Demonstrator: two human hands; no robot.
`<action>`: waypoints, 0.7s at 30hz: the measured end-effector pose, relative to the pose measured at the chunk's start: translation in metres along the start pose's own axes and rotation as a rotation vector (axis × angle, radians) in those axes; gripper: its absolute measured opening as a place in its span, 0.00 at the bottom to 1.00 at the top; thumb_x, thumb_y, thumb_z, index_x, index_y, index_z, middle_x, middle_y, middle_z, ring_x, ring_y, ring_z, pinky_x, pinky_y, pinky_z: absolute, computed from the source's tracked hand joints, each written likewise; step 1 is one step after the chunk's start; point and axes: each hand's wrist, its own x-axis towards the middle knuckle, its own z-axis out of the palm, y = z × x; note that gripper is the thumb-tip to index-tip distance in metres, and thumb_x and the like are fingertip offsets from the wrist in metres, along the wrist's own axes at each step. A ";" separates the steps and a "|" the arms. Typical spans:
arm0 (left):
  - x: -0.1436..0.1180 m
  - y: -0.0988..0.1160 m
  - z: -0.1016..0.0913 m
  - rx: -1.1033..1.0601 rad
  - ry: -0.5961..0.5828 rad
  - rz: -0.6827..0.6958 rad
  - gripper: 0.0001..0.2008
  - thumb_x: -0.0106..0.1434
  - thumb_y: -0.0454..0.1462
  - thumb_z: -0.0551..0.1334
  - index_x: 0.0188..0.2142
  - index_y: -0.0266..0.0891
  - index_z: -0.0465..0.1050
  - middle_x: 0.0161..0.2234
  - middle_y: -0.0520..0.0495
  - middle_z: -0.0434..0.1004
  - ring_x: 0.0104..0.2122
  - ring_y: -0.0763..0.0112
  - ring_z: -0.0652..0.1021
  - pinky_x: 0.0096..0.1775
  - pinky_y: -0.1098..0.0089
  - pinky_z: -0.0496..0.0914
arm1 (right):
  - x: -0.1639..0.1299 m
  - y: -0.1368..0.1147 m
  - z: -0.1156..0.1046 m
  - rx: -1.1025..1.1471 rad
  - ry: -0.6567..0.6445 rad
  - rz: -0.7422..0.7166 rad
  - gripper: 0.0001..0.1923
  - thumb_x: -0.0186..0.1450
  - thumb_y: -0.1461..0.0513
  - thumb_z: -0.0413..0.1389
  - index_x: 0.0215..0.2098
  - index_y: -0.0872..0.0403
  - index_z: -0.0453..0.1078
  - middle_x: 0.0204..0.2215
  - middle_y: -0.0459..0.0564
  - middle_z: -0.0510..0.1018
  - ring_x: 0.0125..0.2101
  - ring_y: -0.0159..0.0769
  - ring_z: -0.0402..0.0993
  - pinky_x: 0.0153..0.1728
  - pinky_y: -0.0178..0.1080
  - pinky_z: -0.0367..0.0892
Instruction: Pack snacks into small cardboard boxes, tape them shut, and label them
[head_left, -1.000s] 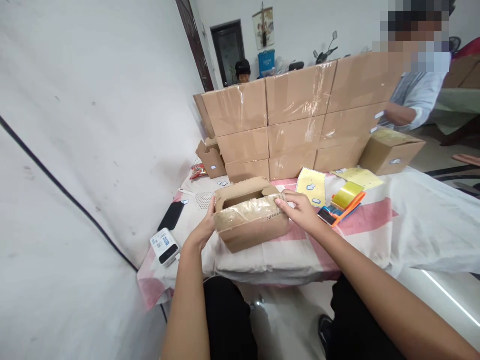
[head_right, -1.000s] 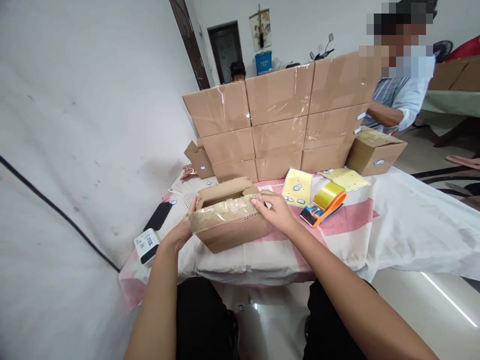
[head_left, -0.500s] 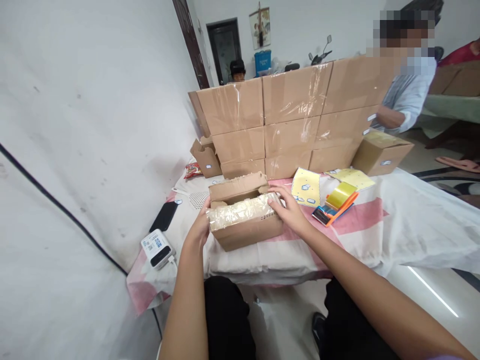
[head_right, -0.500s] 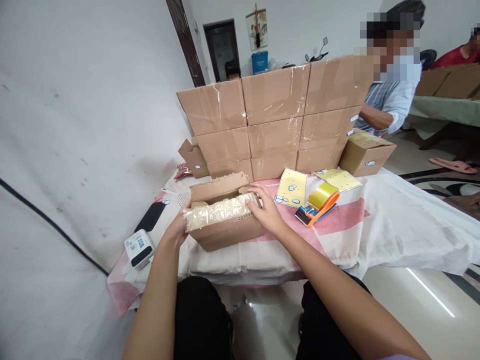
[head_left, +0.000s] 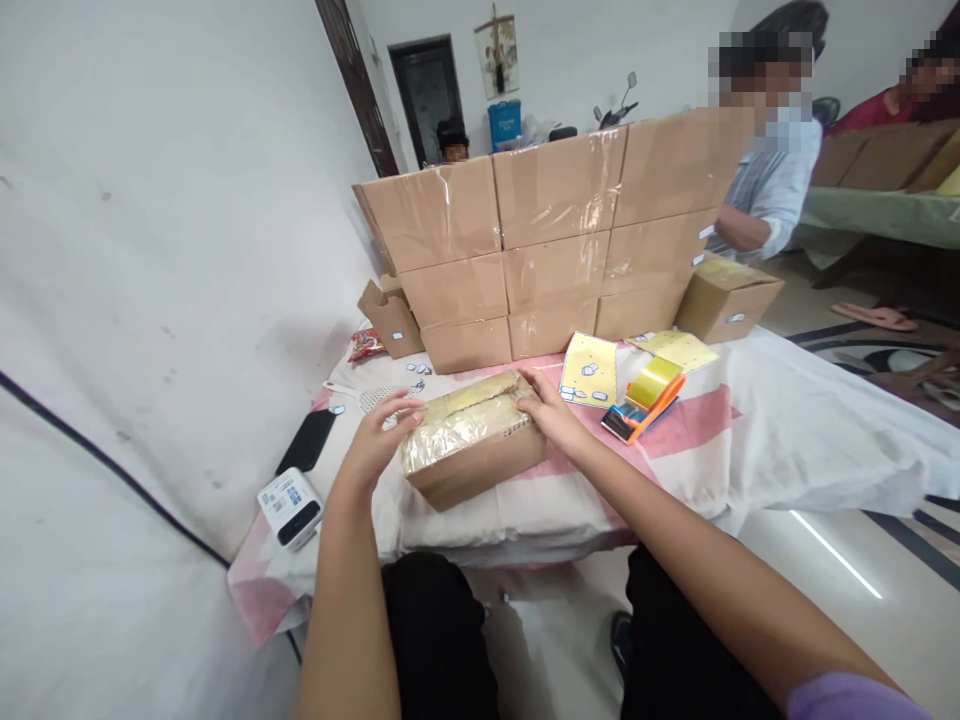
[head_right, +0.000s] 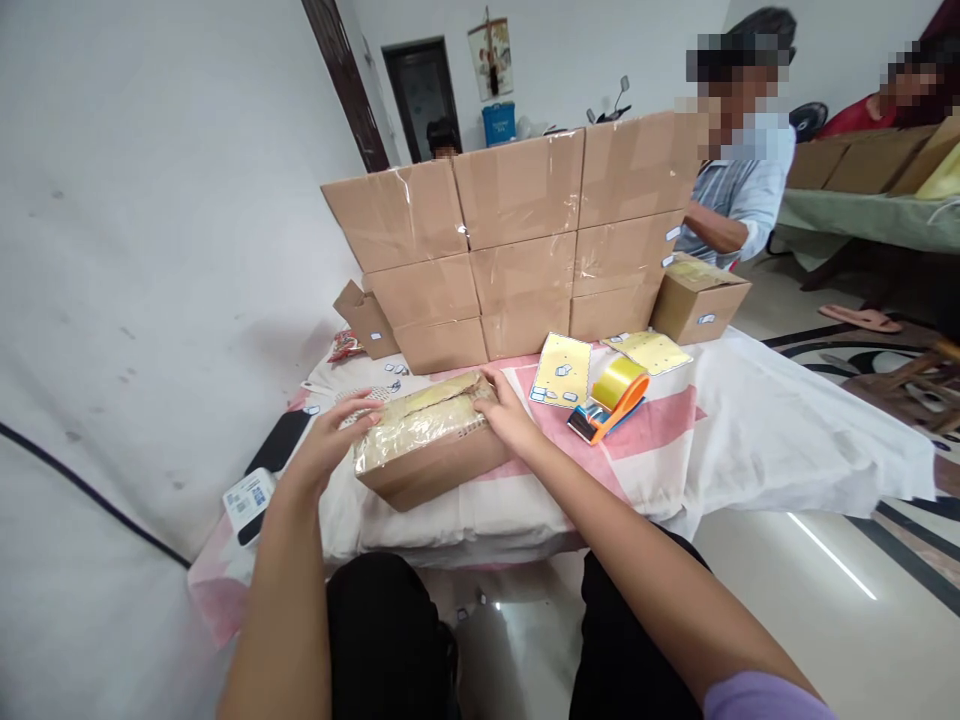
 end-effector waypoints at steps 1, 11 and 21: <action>-0.003 0.008 0.000 0.140 0.020 0.057 0.12 0.59 0.46 0.65 0.37 0.44 0.81 0.60 0.43 0.72 0.62 0.49 0.68 0.64 0.51 0.56 | 0.000 0.000 0.000 -0.001 -0.007 0.002 0.31 0.55 0.63 0.55 0.59 0.48 0.64 0.60 0.51 0.70 0.62 0.45 0.64 0.65 0.49 0.57; -0.031 0.057 0.090 0.627 -0.108 0.228 0.27 0.67 0.46 0.56 0.63 0.42 0.68 0.67 0.39 0.63 0.68 0.40 0.58 0.66 0.44 0.46 | 0.002 0.007 0.003 -0.064 -0.022 -0.029 0.34 0.58 0.64 0.53 0.63 0.50 0.60 0.61 0.52 0.69 0.63 0.42 0.63 0.66 0.46 0.57; -0.026 0.045 0.085 0.611 -0.233 0.180 0.31 0.68 0.53 0.54 0.65 0.42 0.66 0.68 0.40 0.60 0.70 0.41 0.52 0.66 0.43 0.43 | -0.006 -0.003 -0.007 -0.323 -0.066 -0.243 0.17 0.68 0.57 0.52 0.51 0.49 0.76 0.60 0.54 0.70 0.65 0.46 0.60 0.65 0.51 0.57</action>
